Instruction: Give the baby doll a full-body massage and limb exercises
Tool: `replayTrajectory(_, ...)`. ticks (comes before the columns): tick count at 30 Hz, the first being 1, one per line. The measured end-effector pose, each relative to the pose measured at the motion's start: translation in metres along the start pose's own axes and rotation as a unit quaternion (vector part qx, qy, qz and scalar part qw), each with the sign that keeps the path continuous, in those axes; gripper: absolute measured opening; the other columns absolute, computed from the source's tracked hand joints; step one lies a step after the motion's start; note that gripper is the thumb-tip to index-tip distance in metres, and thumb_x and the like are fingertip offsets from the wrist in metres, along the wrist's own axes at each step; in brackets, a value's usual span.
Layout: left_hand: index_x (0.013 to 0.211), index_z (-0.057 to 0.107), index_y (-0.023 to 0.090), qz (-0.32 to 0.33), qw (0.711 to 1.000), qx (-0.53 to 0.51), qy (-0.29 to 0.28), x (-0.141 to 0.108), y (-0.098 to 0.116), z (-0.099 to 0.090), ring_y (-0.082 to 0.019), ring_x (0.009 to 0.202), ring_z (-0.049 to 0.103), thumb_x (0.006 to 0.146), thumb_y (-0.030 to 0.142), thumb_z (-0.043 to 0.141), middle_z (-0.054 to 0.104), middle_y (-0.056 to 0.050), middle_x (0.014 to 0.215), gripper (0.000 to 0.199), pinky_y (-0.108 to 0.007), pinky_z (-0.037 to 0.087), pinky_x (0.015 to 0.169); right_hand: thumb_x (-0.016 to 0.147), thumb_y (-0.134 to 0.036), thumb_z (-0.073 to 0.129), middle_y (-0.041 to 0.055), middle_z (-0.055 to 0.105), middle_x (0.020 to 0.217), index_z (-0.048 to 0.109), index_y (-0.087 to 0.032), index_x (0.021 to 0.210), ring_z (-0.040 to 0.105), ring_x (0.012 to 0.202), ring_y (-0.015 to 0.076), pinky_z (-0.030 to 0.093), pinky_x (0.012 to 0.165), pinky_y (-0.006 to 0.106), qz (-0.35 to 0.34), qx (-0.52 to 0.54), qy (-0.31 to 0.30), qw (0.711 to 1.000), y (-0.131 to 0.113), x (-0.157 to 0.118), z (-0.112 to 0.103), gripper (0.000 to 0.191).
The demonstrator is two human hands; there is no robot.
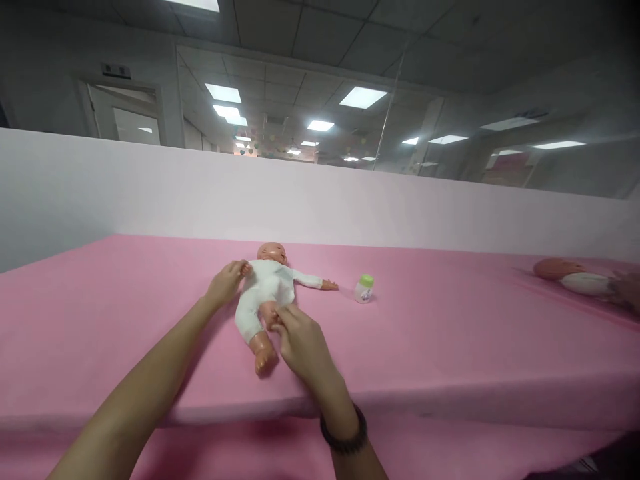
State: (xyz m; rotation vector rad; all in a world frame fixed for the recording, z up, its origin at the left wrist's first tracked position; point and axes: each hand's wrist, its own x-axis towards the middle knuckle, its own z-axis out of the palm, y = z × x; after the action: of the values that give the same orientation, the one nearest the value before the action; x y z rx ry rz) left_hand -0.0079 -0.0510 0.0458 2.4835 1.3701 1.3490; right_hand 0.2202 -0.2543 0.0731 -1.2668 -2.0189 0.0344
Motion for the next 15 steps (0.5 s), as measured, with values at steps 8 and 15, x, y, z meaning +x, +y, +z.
replayTrajectory(8, 0.114, 0.053, 0.019, -0.393, 0.886, -0.156, 0.187, 0.000, -0.059, -0.019, -0.027, 0.099, 0.069, 0.096, 0.041, 0.054, 0.069, -0.015, 0.114, 0.029, -0.041, 0.057, 0.082, 0.091, -0.001, 0.044, 0.0052, 0.065, 0.099, 0.065, -0.019, 0.106, 0.064, 0.083, 0.0173, 0.047, 0.072, 0.026, 0.071, 0.010, 0.005, 0.997, 0.030, -0.080, -0.007, 0.032)
replayTrajectory(15, 0.114, 0.066, 0.022, 0.103, 0.993, 0.045, 0.045, 0.007, 0.015, -0.002, -0.026, 0.105, 0.066, 0.095, 0.028, 0.050, 0.072, -0.012, 0.110, 0.026, -0.045, 0.049, 0.101, 0.087, 0.002, 0.047, 0.0033, 0.066, 0.095, 0.066, -0.020, 0.102, 0.060, 0.085, 0.0169, 0.042, 0.070, 0.025, -0.015, -0.021, 0.030, 0.999, 0.006, 0.011, -0.001, 0.033)
